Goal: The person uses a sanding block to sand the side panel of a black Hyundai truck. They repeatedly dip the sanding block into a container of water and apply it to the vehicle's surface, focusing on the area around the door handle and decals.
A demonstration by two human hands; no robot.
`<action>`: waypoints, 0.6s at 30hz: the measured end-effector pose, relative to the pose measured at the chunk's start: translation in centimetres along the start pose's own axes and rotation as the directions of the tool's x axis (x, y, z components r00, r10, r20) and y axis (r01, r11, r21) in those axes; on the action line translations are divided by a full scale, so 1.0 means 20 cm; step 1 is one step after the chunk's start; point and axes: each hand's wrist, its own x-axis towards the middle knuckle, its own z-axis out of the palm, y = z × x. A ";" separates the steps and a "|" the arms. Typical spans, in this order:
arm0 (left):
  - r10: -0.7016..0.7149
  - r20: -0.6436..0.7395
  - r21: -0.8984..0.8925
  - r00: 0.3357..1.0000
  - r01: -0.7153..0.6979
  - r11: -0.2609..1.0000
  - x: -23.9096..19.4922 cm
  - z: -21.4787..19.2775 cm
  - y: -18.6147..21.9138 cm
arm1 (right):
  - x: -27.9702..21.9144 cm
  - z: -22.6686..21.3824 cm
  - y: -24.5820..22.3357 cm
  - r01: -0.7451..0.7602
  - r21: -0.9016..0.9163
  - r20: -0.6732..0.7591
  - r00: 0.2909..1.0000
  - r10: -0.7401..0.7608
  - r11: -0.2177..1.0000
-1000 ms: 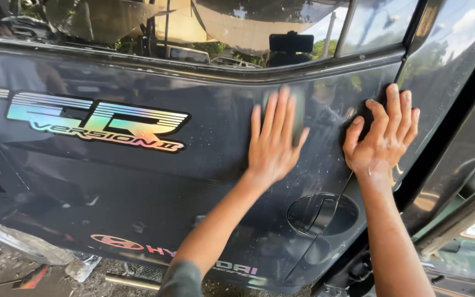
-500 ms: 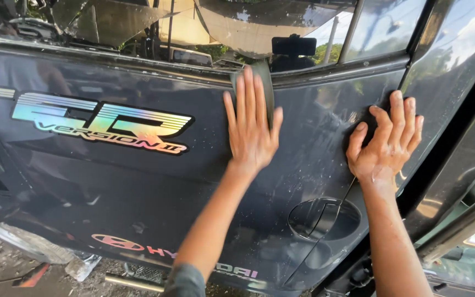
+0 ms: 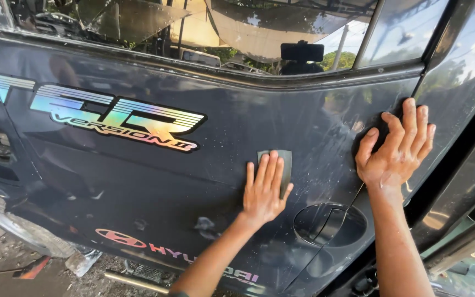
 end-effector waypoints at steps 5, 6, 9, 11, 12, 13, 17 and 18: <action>-0.136 -0.103 0.068 0.985 0.143 0.987 0.55 -0.23 -0.10 | 0.00 -0.01 0.02 0.013 -0.021 0.006 1.000 -0.013 1.000; -0.202 -0.150 0.008 0.968 0.206 0.979 0.57 -0.19 -0.03 | -0.01 -0.02 0.03 0.006 -0.018 0.016 1.000 -0.006 1.000; -0.194 -0.145 -0.051 0.970 0.188 0.981 0.55 -0.16 0.04 | 0.00 -0.01 0.01 0.000 -0.006 0.016 1.000 0.000 1.000; -0.122 -0.094 -0.064 0.988 0.116 0.991 0.53 -0.18 -0.03 | 0.01 -0.01 0.00 0.007 -0.008 0.013 1.000 -0.007 1.000; -0.112 -0.067 -0.041 0.991 0.109 0.993 0.52 -0.20 -0.11 | 0.01 -0.01 -0.01 0.011 -0.004 0.012 1.000 -0.010 1.000; -0.095 -0.038 -0.023 0.995 0.094 0.995 0.52 -0.21 -0.18 | 0.00 -0.02 0.00 0.008 -0.008 0.009 1.000 -0.008 1.000; -0.298 -0.204 -0.027 0.932 0.299 0.954 0.56 -0.20 0.01 | 0.01 -0.01 0.00 -0.005 -0.023 0.016 1.000 0.005 1.000; -0.198 -0.093 0.047 0.976 0.203 0.978 0.53 -0.22 0.13 | 0.00 -0.01 0.00 0.005 -0.025 0.007 1.000 -0.005 1.000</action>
